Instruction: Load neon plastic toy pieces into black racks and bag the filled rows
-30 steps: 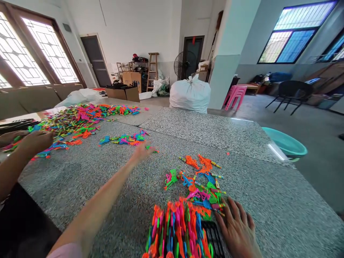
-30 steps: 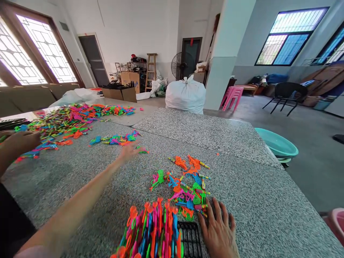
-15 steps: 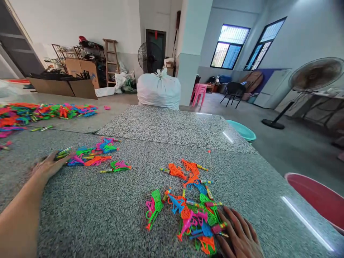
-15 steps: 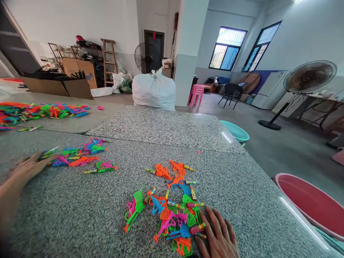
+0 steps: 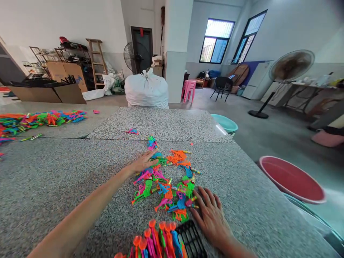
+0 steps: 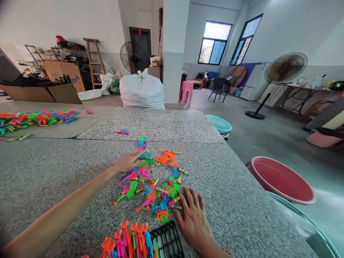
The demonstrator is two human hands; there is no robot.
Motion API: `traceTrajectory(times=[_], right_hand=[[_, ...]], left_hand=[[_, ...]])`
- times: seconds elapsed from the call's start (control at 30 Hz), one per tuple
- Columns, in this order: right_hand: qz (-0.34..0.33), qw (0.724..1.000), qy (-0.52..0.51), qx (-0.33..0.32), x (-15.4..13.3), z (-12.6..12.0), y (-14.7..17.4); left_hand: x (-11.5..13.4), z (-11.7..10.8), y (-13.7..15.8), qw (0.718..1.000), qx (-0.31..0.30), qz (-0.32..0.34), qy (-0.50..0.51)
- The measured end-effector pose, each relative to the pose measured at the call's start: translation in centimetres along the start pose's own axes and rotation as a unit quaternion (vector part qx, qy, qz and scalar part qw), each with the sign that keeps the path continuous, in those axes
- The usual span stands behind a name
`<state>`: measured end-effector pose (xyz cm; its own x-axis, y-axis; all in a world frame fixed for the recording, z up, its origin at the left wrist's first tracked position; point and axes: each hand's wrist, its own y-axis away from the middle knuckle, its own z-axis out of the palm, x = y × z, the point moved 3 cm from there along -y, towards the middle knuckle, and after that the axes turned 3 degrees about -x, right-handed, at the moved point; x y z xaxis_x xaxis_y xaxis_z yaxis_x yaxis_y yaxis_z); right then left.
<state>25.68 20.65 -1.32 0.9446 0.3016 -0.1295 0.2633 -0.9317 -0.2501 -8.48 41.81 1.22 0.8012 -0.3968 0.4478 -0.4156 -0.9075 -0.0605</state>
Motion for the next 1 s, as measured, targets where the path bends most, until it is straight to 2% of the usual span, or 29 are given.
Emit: traceTrajectory(times=[0.1, 0.2, 0.27, 0.33, 0.4, 0.5, 0.6, 0.7, 0.8, 0.9, 1.0], right_hand=[[0.016, 0.999, -0.036, -0.009, -0.3, -0.6, -0.1], [0.025, 0.998, -0.056, -0.026, -0.6, -1.2, -0.2], [0.032, 0.997, -0.061, -0.039, -0.9, -1.5, -0.3], [0.038, 0.996, -0.063, -0.047, -1.1, -1.7, -0.5], [0.039, 0.996, -0.07, -0.049, -1.4, -1.9, -0.6], [0.041, 0.994, -0.099, -0.036, -1.4, -2.1, -0.6], [0.056, 0.985, -0.164, -0.004, -0.9, -1.7, -0.5], [0.101, 0.964, -0.238, 0.055, 0.2, -1.0, -0.7], [0.137, 0.944, -0.282, 0.106, 0.9, -0.6, -0.9], [0.11, 0.951, -0.264, 0.118, 0.6, -1.2, -0.8], [-0.015, 0.978, -0.19, 0.079, -0.7, -2.5, -0.6]], left_hand=[[2.6, -1.3, -0.5, 1.0, -0.007, -0.008, 0.023], [1.8, -3.6, 1.3, 0.997, 0.009, -0.074, 0.027], [1.0, -3.9, 3.6, 0.99, 0.014, -0.136, 0.015], [1.1, -2.5, 6.2, 0.982, 0.009, -0.189, 0.001], [2.6, -0.1, 8.4, 0.978, -0.001, -0.211, -0.007], [6.4, 3.4, 9.1, 0.984, -0.023, -0.179, -0.003], [9.8, 4.2, 7.3, 0.991, -0.069, -0.11, 0.036], [11.6, 1.5, 5.6, 0.989, -0.1, -0.06, 0.094], [12.1, -3.0, 6.6, 0.986, -0.068, -0.058, 0.14], [13.4, -7.6, 11.3, 0.982, -0.002, -0.081, 0.172], [17.6, -10.2, 18.1, 0.97, 0.077, -0.093, 0.211]])
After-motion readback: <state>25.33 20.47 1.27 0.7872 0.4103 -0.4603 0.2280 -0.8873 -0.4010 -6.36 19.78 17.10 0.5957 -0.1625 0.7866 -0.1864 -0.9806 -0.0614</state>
